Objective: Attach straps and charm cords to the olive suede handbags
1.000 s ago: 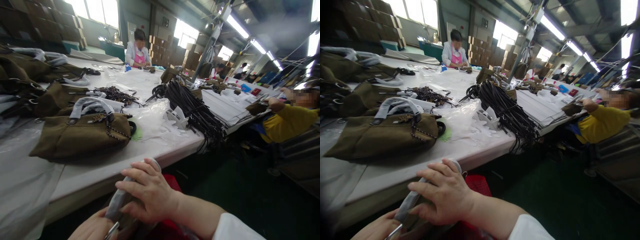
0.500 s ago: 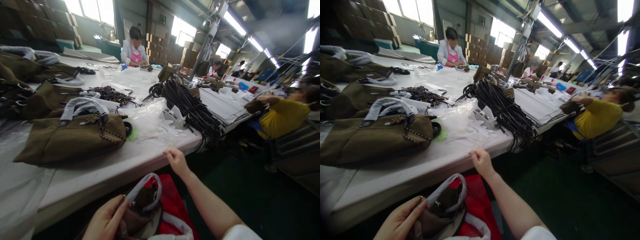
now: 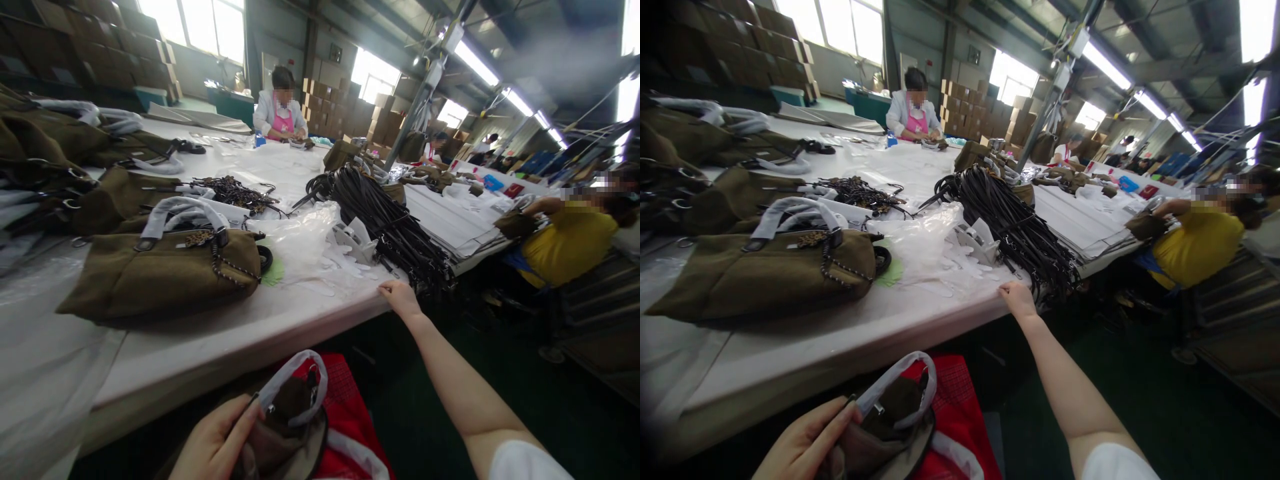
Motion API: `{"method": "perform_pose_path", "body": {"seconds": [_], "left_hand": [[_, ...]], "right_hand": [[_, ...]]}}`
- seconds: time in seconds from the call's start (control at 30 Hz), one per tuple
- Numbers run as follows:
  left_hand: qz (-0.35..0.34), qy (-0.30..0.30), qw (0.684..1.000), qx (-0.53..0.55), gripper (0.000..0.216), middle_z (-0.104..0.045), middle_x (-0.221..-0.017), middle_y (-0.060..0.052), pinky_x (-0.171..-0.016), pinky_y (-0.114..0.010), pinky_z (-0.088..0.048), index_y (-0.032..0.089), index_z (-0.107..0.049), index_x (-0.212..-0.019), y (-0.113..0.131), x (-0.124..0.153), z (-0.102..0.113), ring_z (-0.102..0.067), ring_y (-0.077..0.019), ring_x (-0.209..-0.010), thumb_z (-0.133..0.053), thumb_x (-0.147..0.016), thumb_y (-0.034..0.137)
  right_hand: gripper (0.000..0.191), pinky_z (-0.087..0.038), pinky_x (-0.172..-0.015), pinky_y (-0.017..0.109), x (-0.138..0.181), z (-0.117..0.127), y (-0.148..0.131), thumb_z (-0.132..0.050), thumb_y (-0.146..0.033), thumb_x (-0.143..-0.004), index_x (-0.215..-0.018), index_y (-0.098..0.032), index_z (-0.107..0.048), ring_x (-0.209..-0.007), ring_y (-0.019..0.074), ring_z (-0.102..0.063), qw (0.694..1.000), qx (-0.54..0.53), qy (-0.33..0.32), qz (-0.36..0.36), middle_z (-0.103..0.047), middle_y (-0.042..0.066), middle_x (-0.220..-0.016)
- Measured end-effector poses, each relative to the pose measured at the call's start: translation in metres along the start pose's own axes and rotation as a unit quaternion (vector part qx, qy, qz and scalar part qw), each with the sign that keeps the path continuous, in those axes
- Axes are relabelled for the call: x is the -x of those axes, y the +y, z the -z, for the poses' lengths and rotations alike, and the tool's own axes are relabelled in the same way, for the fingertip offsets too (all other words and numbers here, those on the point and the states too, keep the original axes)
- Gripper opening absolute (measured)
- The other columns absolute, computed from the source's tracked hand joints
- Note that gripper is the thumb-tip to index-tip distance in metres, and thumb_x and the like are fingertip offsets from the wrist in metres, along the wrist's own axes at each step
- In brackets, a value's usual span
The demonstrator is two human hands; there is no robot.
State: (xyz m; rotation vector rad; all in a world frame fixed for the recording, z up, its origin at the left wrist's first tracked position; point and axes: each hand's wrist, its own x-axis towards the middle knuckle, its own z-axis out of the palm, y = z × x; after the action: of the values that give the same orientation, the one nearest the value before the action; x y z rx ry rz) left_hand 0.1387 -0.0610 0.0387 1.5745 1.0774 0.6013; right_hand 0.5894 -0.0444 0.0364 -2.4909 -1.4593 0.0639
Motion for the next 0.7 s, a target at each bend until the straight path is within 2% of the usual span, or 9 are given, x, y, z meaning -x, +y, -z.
{"method": "perform_pose_path", "body": {"seconds": [0.17,0.33,0.43,0.5,0.57,0.63,0.7], "left_hand": [[-0.001,-0.030,1.000,0.002,0.048,-0.067,-0.068,-0.001,-0.061,-0.019,-0.052,0.020,-0.067,-0.067,-0.010,-0.004,0.001,-0.063,-0.0176,-0.068,-0.054,-0.084,0.063],[-0.006,-0.027,1.000,-0.003,0.048,-0.066,-0.067,-0.001,-0.059,-0.018,-0.051,0.020,-0.067,-0.068,-0.013,-0.004,0.001,-0.063,-0.0167,-0.066,-0.053,-0.085,0.063],[-0.016,-0.028,0.999,-0.012,0.047,-0.065,-0.067,0.000,-0.060,-0.018,-0.050,0.020,-0.066,-0.069,-0.013,-0.002,0.003,-0.062,-0.0161,-0.065,-0.052,-0.087,0.061],[-0.031,-0.026,0.999,-0.021,0.045,-0.066,-0.068,0.000,-0.061,-0.018,-0.050,0.020,-0.067,-0.072,-0.012,-0.001,0.005,-0.063,-0.0157,-0.065,-0.049,-0.090,0.057],[-0.058,-0.029,0.997,-0.037,0.044,-0.067,-0.068,0.000,-0.061,-0.018,-0.050,0.021,-0.068,-0.074,-0.008,-0.002,0.006,-0.064,-0.0152,-0.065,-0.045,-0.093,0.053],[-0.087,-0.028,0.994,-0.061,0.041,-0.067,-0.071,-0.002,-0.063,-0.019,-0.051,0.021,-0.068,-0.074,0.000,-0.002,0.006,-0.065,-0.0152,-0.066,-0.044,-0.095,0.047],[-0.117,-0.026,0.989,-0.082,0.036,-0.068,-0.077,-0.004,-0.069,-0.021,-0.053,0.020,-0.069,-0.075,0.007,-0.002,0.006,-0.066,-0.0157,-0.072,-0.047,-0.094,0.040]], "right_hand": [[0.027,-0.047,-0.094,0.029,0.006,0.010,0.013,-0.054,-0.030,-0.094,-0.105,-0.020,-0.076,-0.105,0.0224,-0.067,1.000,0.007,0.004,0.020,-0.075,0.008,-0.111],[0.031,-0.048,-0.092,0.033,0.010,0.031,0.015,-0.050,-0.030,-0.095,-0.108,-0.017,-0.075,-0.105,0.0259,-0.067,0.997,0.008,0.082,0.010,-0.073,0.012,-0.114],[0.037,-0.048,-0.091,0.035,0.015,0.049,0.006,-0.044,-0.032,-0.097,-0.112,-0.015,-0.072,-0.106,0.0281,-0.066,0.989,0.006,0.147,-0.006,-0.072,0.015,-0.114],[0.038,-0.050,-0.088,0.034,0.028,0.059,-0.013,-0.045,-0.035,-0.096,-0.112,-0.014,-0.072,-0.097,0.0267,-0.069,0.985,-0.038,0.169,0.009,-0.075,0.014,-0.102],[0.037,-0.052,-0.080,0.032,0.049,0.061,-0.045,-0.050,-0.038,-0.094,-0.108,-0.013,-0.074,-0.080,0.0234,-0.070,0.980,-0.135,0.136,0.055,-0.075,0.009,-0.084],[0.034,-0.054,-0.072,0.030,0.077,0.055,-0.084,-0.054,-0.039,-0.093,-0.104,-0.016,-0.076,-0.072,0.0212,-0.070,0.964,-0.239,0.019,0.114,-0.075,0.006,-0.077],[0.030,-0.053,-0.075,0.028,0.106,0.044,-0.122,-0.056,-0.036,-0.092,-0.099,-0.017,-0.077,-0.080,0.0208,-0.071,0.926,-0.304,-0.131,0.180,-0.077,0.006,-0.087]]}}
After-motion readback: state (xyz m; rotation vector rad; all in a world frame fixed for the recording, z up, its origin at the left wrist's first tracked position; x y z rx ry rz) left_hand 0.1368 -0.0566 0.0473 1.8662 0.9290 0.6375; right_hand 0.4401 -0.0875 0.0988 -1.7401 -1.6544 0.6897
